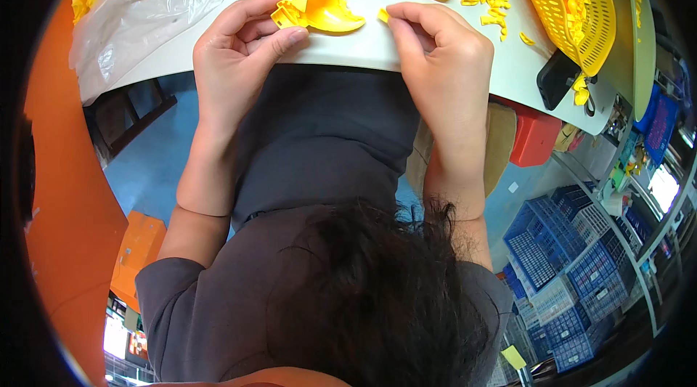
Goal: Assemble yellow plastic toy parts by inserting metal pins using hands.
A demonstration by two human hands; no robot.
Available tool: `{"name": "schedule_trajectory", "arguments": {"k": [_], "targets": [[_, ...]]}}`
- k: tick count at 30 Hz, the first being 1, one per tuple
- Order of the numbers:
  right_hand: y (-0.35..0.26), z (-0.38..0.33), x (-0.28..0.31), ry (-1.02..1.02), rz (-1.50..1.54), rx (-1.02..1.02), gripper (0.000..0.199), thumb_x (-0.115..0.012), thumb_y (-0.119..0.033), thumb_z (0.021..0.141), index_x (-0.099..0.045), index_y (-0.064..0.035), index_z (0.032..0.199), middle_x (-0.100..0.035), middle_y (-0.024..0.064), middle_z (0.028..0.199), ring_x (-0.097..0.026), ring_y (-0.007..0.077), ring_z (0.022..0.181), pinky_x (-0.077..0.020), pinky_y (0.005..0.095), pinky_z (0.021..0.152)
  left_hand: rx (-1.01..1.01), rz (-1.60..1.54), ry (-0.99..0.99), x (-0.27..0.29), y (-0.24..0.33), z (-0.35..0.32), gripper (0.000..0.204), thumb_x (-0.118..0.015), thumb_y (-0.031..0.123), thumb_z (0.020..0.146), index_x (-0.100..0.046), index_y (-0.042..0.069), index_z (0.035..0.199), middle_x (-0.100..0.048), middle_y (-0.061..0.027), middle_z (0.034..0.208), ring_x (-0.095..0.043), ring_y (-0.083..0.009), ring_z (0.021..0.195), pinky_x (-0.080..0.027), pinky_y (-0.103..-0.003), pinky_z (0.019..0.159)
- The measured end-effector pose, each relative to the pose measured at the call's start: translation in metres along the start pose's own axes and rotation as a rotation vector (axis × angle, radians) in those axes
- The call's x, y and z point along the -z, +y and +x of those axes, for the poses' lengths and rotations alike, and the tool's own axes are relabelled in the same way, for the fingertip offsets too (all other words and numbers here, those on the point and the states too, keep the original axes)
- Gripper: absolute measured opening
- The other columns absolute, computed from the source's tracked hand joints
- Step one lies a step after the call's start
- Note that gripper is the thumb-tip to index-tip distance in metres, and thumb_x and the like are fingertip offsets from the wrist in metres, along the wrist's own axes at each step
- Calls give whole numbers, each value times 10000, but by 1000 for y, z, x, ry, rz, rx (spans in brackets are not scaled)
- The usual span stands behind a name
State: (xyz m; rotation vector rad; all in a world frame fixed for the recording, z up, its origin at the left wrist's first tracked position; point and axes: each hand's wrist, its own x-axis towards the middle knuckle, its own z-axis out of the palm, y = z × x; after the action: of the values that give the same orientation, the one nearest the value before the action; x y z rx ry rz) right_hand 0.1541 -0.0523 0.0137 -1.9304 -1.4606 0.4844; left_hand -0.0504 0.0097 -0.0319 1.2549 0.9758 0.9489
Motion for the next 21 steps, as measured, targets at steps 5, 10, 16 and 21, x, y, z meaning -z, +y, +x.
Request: {"name": "schedule_trajectory", "arguments": {"k": [5,10,16,21], "targets": [[-3,-1,-37,174,166,129,119,-763,20,832,-742,37,948,-742,64,890,-698,107,825,-553,230,771,-7,-1,16,-4,0,0,339,-812,-7,783,-683,-62,1092,-655,-93,1008,-695,-126,874,-612,-233,790],[-2,-3,-53,266,81,267,113,-790,27,802,-737,19,902,-750,120,894,-723,153,823,-575,261,771,-56,124,-50,0,0,-1,339,-724,-89,840,-613,-103,1160,-678,-145,1032,-713,-192,941,-621,-275,821],[5,0,-58,347,80,419,119,-795,48,786,-717,25,872,-748,136,881,-734,182,821,-576,267,769,-98,113,-24,-3,0,0,318,-748,-97,811,-644,-92,1112,-649,-110,1014,-713,-175,901,-623,-261,809],[3,2,-57,310,77,413,119,-796,48,785,-713,22,866,-745,144,872,-737,192,815,-576,271,761,-123,50,37,-6,-3,2,318,-844,-2,738,-691,-61,1010,-663,-90,924,-714,-138,813,-625,-239,746]]}}
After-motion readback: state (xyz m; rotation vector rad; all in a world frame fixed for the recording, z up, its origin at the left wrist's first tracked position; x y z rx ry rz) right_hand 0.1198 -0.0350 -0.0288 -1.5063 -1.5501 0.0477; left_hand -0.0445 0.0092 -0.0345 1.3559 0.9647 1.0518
